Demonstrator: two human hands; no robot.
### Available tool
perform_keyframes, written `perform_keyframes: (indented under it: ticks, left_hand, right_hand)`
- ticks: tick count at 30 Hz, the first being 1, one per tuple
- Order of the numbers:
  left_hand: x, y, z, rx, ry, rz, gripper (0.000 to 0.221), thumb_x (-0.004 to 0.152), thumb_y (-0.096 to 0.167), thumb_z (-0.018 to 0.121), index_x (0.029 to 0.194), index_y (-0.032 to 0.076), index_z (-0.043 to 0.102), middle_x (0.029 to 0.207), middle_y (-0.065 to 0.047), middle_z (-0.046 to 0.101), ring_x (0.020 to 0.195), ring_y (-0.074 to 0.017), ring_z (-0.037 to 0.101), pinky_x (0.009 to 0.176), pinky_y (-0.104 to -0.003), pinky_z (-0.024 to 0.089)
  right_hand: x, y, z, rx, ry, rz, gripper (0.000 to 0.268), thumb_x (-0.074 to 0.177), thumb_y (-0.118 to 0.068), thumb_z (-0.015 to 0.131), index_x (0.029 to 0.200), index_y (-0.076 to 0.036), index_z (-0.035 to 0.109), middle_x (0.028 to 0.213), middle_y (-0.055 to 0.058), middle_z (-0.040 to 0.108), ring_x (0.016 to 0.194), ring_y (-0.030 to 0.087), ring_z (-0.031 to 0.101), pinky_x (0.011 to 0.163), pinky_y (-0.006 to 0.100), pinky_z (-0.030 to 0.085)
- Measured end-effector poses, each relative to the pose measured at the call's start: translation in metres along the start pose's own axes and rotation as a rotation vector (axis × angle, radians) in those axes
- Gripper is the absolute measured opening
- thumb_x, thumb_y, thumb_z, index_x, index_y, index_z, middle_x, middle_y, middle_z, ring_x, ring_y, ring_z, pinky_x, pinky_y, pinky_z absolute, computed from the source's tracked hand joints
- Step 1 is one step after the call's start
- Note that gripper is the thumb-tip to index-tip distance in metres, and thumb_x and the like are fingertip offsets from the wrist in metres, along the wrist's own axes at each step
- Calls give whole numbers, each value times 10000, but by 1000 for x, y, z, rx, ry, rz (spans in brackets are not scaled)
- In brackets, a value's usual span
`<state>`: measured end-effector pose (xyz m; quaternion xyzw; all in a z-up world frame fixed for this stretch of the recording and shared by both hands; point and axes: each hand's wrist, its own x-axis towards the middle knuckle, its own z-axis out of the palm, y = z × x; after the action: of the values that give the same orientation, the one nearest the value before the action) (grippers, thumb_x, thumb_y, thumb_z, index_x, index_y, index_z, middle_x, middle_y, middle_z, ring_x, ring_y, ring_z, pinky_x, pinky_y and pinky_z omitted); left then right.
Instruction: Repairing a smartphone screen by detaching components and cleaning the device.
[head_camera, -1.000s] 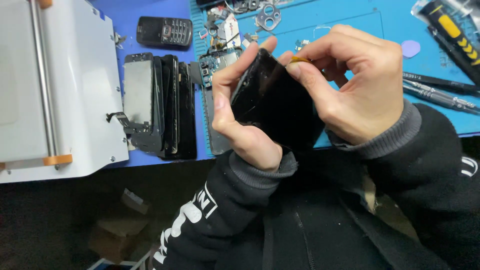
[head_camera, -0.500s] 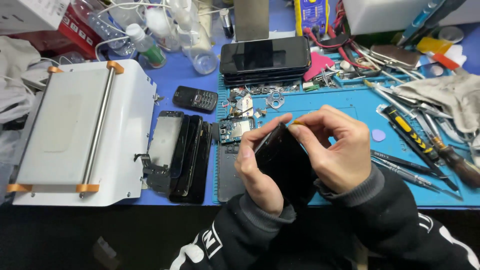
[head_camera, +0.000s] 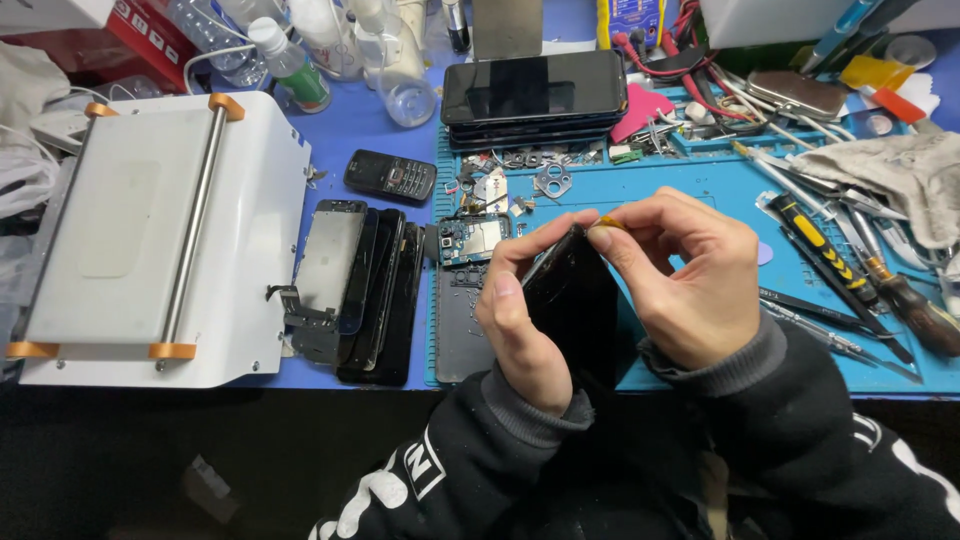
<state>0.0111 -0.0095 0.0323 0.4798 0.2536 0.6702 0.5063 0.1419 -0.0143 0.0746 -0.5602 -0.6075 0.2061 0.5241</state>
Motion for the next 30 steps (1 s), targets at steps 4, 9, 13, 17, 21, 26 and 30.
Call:
perform_keyframes:
  ticks: [4, 9, 13, 17, 21, 26, 30]
  left_hand:
    - [-2, -1, 1, 16, -9, 14, 599, 1124, 440, 297, 1256, -64, 592, 1289, -221, 693, 1205, -261, 656, 1126, -389, 506]
    - [-1, -5, 1, -40, 19, -20, 611, 1110, 442, 324, 1280, -78, 595, 1271, -237, 696, 1166, -271, 671, 1094, -396, 526]
    - [-1, -7, 1, -145, 47, -87, 604, 1092, 439, 324, 1283, -78, 571, 1278, -246, 672, 1149, -292, 682, 1068, -413, 546]
    - [-1, -10, 1, -223, 45, -106, 601, 1089, 435, 337, 1302, -83, 554, 1299, -259, 649, 1161, -316, 677, 1038, -437, 557]
    - [1, -11, -3, -255, 62, -137, 598, 1093, 445, 327, 1309, -70, 542, 1300, -253, 639, 1159, -316, 675, 1011, -437, 566]
    - [1, -9, -2, -203, 53, -126, 597, 1095, 447, 320, 1306, -63, 545, 1300, -250, 645, 1146, -312, 681, 995, -439, 578]
    - [1, -12, -4, -209, 51, -121, 590, 1100, 445, 324, 1308, -63, 541, 1303, -251, 640, 1149, -309, 677, 1014, -446, 573]
  right_hand:
    - [-1, -1, -5, -31, -20, -4, 61, 926, -42, 769, 966, -4, 744, 808, 11, 642, 641, 43, 561, 583, 196, 436]
    - [-3, 1, -9, -59, -70, 35, 72, 907, -59, 783, 955, -12, 757, 761, 6, 639, 612, 42, 533, 558, 202, 422]
    - [-10, 13, -11, -55, -88, 67, 69, 900, -65, 785, 937, -15, 756, 754, 3, 649, 607, 42, 523, 550, 205, 417]
    - [-16, 21, -16, -114, -113, 81, 75, 880, -73, 792, 894, -14, 748, 733, 11, 656, 581, 57, 535, 536, 219, 424]
    - [-24, 30, -20, -176, -149, 76, 76, 856, -76, 797, 879, -18, 753, 723, 20, 656, 572, 76, 549, 528, 233, 434]
    - [-31, 34, -23, -209, -159, 69, 85, 846, -85, 798, 869, -21, 748, 723, 15, 665, 562, 74, 568, 523, 232, 446]
    - [-38, 41, -25, -235, -166, 61, 80, 838, -86, 798, 865, -27, 751, 714, 22, 659, 553, 75, 574, 519, 236, 449]
